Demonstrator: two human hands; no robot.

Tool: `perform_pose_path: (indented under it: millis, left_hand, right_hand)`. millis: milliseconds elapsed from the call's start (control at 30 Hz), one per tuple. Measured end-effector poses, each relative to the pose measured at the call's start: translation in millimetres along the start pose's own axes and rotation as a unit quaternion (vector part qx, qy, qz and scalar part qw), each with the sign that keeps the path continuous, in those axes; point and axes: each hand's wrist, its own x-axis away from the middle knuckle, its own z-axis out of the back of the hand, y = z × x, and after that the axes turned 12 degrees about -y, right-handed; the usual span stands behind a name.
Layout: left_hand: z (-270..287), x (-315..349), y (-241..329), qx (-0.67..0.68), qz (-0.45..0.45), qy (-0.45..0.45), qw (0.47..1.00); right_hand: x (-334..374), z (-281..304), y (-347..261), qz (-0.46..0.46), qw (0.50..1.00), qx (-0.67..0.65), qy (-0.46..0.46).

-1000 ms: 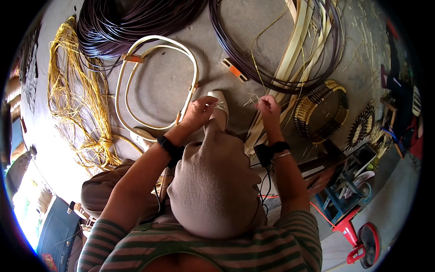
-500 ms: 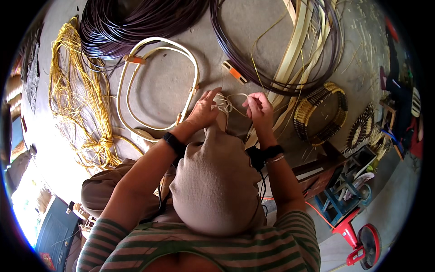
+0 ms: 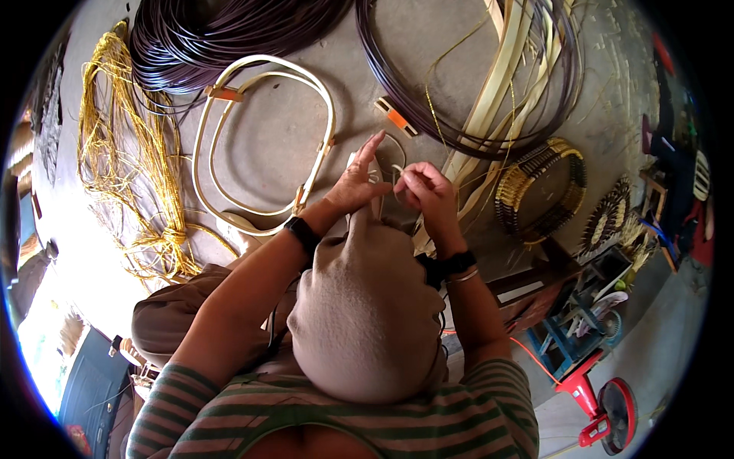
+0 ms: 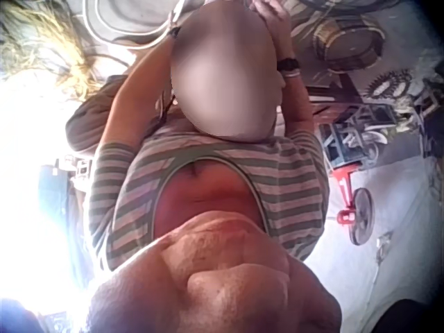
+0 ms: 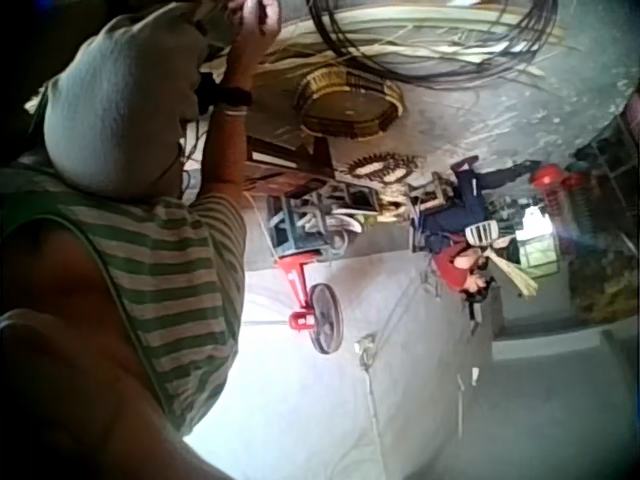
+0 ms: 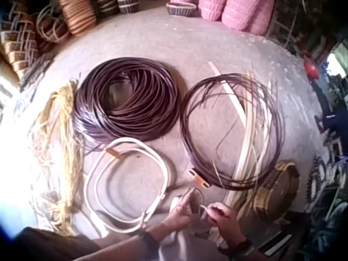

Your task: The person assembles a rattan structure by wrapping thin strips around thicker curved frames and securing them with ties while using a small wooden spacer block.

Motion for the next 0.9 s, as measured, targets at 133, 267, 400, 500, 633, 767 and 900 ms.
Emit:
perform_pose_path:
  millis: [133, 267, 400, 500, 633, 767, 900]
  left_hand:
    - [22, -2, 11, -0.033, 0.0, -0.06, 0.998]
    - [56, 6, 20, 0.372, 0.065, -0.142, 0.915]
    - [55, 5, 30, 0.602, 0.064, 0.032, 0.795]
    - [51, 8, 34, 0.506, 0.088, 0.055, 0.857]
    - [52, 17, 30, 0.44, 0.121, -0.019, 0.89]
    - [59, 16, 35, 0.41, 0.202, -0.15, 0.877]
    - [59, 18, 36, 0.525, 0.158, -0.177, 0.817]
  right_hand:
    - [-10, -2, -5, -0.03, 0.998, -0.014, -0.056]
    - [-28, 22, 14, 0.021, 0.998, 0.05, -0.016]
    - [-34, -1, 22, 0.016, 0.993, 0.092, -0.077]
    - [-40, -15, 25, 0.077, 0.972, 0.189, -0.12]
    - [-52, -20, 22, 0.156, 0.967, 0.172, -0.103]
    - [-54, -3, 31, 0.03, 0.995, 0.057, -0.076]
    - [-48, -14, 18, -0.079, 0.969, -0.184, -0.145]
